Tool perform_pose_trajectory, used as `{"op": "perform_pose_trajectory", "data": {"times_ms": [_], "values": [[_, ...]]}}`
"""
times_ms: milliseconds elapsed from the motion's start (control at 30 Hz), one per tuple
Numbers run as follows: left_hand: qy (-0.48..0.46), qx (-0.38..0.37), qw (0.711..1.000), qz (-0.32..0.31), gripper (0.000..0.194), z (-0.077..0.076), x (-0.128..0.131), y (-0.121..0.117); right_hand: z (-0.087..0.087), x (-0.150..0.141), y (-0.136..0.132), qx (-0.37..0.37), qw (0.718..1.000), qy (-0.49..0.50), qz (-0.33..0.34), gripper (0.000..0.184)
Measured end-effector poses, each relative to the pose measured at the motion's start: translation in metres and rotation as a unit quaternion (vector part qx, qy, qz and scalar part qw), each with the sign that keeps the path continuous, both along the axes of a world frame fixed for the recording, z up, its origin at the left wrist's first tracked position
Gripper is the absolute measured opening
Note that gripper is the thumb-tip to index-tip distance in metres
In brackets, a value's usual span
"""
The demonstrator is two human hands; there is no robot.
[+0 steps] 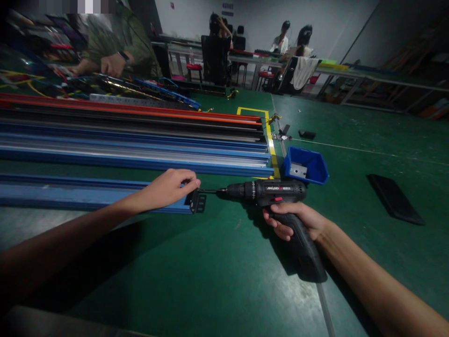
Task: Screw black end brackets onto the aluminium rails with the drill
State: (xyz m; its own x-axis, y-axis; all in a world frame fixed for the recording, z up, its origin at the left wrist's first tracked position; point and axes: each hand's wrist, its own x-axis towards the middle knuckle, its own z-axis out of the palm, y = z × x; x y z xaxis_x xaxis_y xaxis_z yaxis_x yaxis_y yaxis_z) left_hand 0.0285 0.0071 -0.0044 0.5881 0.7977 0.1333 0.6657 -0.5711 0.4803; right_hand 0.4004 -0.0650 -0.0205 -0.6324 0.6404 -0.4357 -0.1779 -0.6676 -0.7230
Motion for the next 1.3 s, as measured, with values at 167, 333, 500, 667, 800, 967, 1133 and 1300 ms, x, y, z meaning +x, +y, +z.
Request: {"op": "perform_pose_trajectory", "data": {"times_ms": [167, 333, 500, 667, 800, 967, 1133, 1300], "values": [[0.0, -0.005, 1.0, 0.0, 0.037, 0.0005, 0.0007, -0.0003, 0.0017, -0.0005, -0.0013, -0.005, 1.0, -0.01, -0.003, 0.023], [-0.005, -0.002, 1.0, -0.002, 0.037, 0.0012, 0.0012, -0.0012, 0.0026, -0.0009, -0.0011, 0.001, 1.0, -0.015, -0.004, 0.023], [-0.003, -0.004, 1.0, -0.001, 0.037, 0.0009, 0.0004, -0.0012, 0.0023, -0.0008, -0.001, -0.001, 1.0, -0.014, -0.006, 0.023], [-0.007, -0.004, 1.0, -0.001, 0.038, 0.0013, 0.0002, -0.0006, 0.0015, -0.0008, -0.0004, -0.004, 1.0, -0.008, -0.004, 0.023], [-0.003, -0.004, 1.0, -0.002, 0.037, 0.0027, 0.0005, -0.0007, 0.0002, -0.0014, 0.0003, 0.003, 1.0, 0.001, -0.001, 0.025], [-0.005, -0.002, 1.0, -0.001, 0.037, 0.0014, 0.0006, -0.0007, -0.0008, -0.0014, 0.0004, 0.006, 1.0, 0.008, 0.004, 0.025], [-0.002, 0.005, 1.0, 0.001, 0.038, 0.0004, 0.0007, -0.0005, -0.0012, -0.0005, 0.0003, 0.001, 1.0, 0.004, 0.005, 0.026], [-0.006, -0.002, 1.0, 0.0, 0.036, 0.0017, 0.001, -0.0009, -0.002, 0.0007, 0.0, 0.0, 1.0, -0.003, 0.003, 0.024]]}}
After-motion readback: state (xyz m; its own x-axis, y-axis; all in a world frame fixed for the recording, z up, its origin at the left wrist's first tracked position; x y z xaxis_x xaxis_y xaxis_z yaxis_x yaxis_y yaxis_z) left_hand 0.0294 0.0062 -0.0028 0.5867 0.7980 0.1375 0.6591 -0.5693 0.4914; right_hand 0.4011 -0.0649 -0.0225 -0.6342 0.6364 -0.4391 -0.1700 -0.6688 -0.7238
